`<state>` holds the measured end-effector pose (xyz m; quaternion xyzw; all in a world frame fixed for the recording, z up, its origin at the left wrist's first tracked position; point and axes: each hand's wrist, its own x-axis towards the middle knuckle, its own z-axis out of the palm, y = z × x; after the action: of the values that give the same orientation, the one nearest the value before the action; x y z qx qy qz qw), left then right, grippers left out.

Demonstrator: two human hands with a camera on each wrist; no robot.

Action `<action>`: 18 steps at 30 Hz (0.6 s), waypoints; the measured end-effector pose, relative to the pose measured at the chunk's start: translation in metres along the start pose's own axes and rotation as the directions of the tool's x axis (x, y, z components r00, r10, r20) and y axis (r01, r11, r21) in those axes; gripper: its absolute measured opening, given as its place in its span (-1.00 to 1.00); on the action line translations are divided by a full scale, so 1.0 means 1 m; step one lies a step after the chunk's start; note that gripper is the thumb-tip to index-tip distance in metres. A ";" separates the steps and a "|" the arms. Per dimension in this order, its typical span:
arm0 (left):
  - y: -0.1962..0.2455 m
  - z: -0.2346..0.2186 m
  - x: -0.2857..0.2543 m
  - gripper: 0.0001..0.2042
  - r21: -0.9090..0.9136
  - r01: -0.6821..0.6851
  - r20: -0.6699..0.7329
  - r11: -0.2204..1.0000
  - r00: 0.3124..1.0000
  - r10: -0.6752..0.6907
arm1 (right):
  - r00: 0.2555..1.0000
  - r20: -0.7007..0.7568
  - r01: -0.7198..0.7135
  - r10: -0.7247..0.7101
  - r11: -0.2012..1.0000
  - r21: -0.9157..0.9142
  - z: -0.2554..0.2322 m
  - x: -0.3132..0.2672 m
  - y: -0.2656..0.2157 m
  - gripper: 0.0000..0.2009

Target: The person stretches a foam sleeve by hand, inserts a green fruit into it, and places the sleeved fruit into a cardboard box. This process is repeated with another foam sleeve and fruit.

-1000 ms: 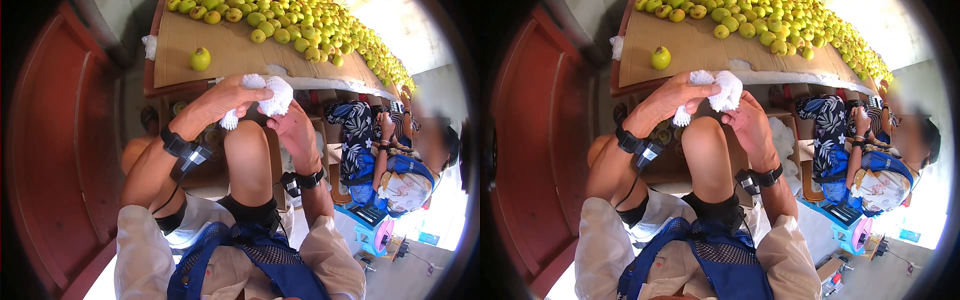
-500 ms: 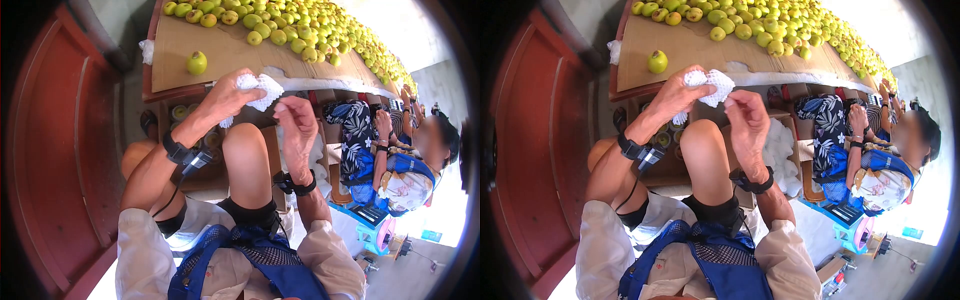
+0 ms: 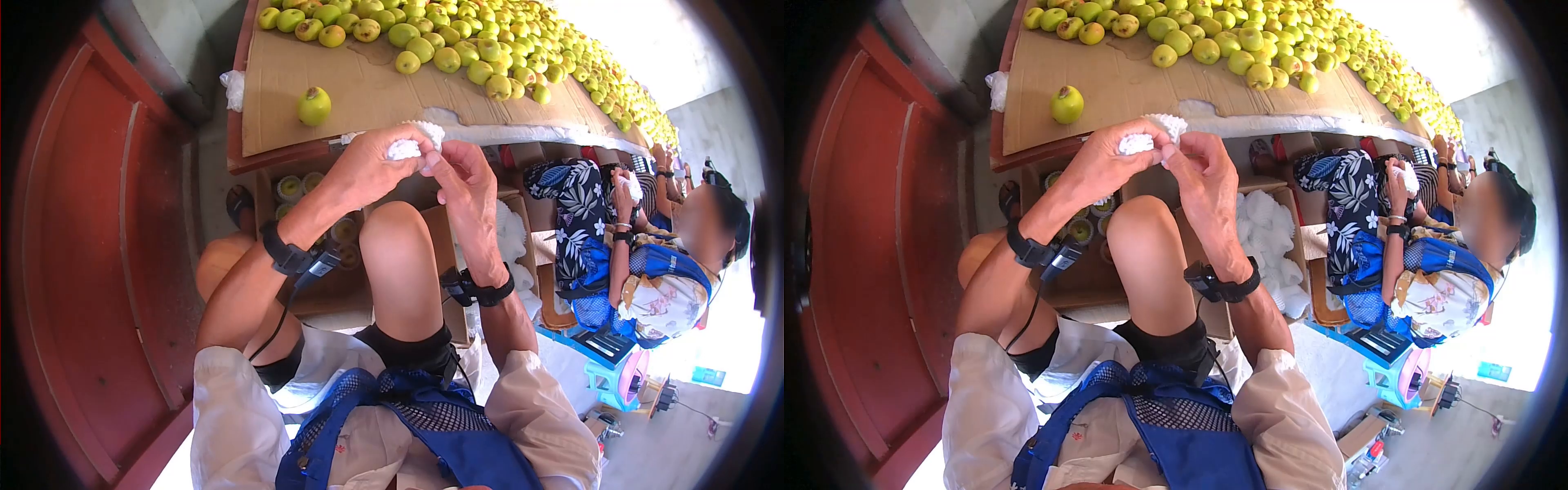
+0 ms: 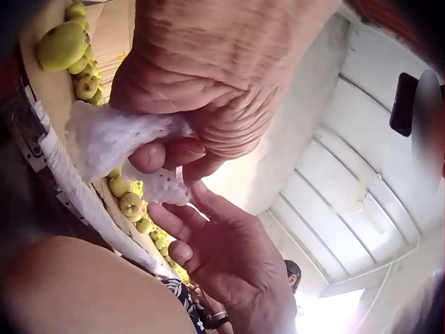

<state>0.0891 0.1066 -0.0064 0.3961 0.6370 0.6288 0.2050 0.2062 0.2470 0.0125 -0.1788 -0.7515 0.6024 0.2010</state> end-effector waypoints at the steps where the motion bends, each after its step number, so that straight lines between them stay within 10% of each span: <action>1: 0.002 0.000 -0.001 -0.88 -0.007 0.029 -0.003 1.000 1.000 -0.029 | 1.000 -0.011 -0.016 0.017 1.000 0.020 0.000 0.003 0.002 -0.75; 18: 0.007 -0.004 0.001 -0.82 0.003 0.223 -0.156 0.975 0.963 -0.219 | 0.998 0.006 -0.063 0.069 0.872 0.486 -0.002 0.007 0.001 -0.83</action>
<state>0.0868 0.1040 0.0015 0.2748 0.6977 0.6240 0.2199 0.2011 0.2530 0.0127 -0.1518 -0.5685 0.7772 0.2232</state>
